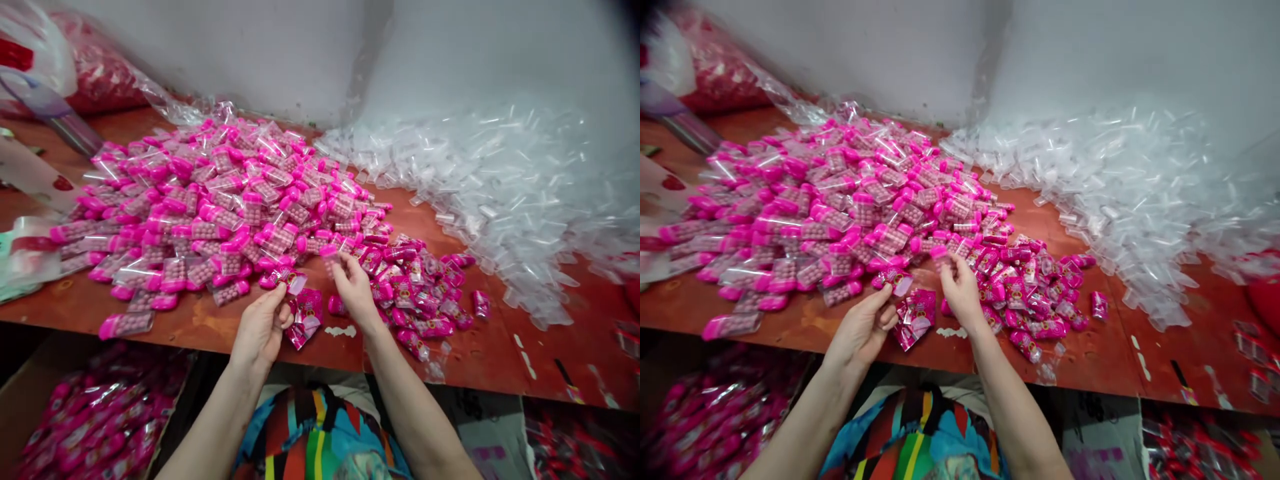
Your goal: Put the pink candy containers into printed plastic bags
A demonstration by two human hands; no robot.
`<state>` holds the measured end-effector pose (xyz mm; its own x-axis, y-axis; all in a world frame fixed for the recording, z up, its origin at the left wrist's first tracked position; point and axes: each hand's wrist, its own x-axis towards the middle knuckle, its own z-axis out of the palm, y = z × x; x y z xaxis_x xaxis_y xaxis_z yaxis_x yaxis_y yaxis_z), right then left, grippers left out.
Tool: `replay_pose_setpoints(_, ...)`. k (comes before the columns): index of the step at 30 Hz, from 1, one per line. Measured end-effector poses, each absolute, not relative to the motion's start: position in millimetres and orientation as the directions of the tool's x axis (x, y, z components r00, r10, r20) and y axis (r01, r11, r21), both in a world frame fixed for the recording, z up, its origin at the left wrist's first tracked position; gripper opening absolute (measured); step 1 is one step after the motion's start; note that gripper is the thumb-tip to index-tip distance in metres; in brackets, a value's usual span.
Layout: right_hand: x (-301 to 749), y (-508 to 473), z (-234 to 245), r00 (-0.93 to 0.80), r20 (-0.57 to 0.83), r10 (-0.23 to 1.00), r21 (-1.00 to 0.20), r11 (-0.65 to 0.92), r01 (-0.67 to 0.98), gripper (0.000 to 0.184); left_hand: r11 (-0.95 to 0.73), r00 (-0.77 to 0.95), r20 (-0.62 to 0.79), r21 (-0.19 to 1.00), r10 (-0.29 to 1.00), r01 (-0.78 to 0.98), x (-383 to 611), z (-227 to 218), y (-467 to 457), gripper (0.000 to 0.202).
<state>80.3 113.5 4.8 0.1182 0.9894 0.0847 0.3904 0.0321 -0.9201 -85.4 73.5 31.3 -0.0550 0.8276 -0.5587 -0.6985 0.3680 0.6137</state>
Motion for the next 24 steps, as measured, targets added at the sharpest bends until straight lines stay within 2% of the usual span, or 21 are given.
replay_pose_setpoints(2, 73.7, 81.9, 9.9, 0.051, -0.076, 0.996, -0.997, -0.078, 0.029, 0.028, 0.353, -0.068, -0.55, 0.62, 0.832, -0.701, -83.9, 29.0, 70.2, 0.03)
replay_pose_setpoints(3, 69.5, 67.8, 12.0, 0.046, -0.128, 0.991, -0.989, -0.125, -0.079, 0.027, 0.346, -0.07, -0.542, 0.624, 0.838, -0.7, -82.4, 28.5, 68.5, 0.029)
replay_pose_setpoints(5, 60.8, 46.1, 15.3, 0.066, -0.189, 0.98, -0.967, -0.174, -0.184, 0.026, 0.335, -0.065, -0.519, 0.637, 0.852, -0.695, -78.4, 28.4, 64.8, 0.029)
replay_pose_setpoints(9, 50.9, 28.5, 18.5, 0.127, -0.205, 0.97, -0.965, -0.179, -0.191, 0.026, 0.323, -0.077, -0.475, 0.699, 0.876, -0.638, -69.8, 29.6, 55.7, 0.028)
replay_pose_setpoints(13, 51.5, 23.1, 16.7, 0.092, -0.25, 0.964, -0.948, -0.224, -0.224, 0.03, 0.322, -0.076, -0.449, 0.739, 0.89, -0.592, -66.0, 30.1, 47.1, 0.026)
replay_pose_setpoints(16, 54.2, 17.6, 11.5, 0.037, -0.287, 0.957, -0.908, -0.26, -0.328, 0.029, 0.351, -0.001, -0.432, 0.734, 0.902, -0.581, -65.9, 30.5, 43.7, 0.027)
replay_pose_setpoints(18, 56.2, 13.4, 7.9, 0.019, -0.285, 0.958, -0.904, -0.262, -0.338, 0.028, 0.398, 0.078, -0.435, 0.719, 0.897, -0.57, -66.0, 30.5, 42.6, 0.027)
replay_pose_setpoints(21, 59.0, 6.6, 5.3, -0.001, -0.255, 0.967, -0.939, -0.248, -0.238, 0.03, 0.467, 0.156, -0.463, 0.695, 0.872, -0.546, -65.6, 29.5, 41.1, 0.031)
replay_pose_setpoints(24, 61.9, 0.0, 5.9, -0.013, -0.145, 0.989, -0.988, -0.146, -0.06, 0.033, 0.513, 0.212, -0.48, 0.675, 0.851, -0.53, -65.3, 27.6, 38.7, 0.032)
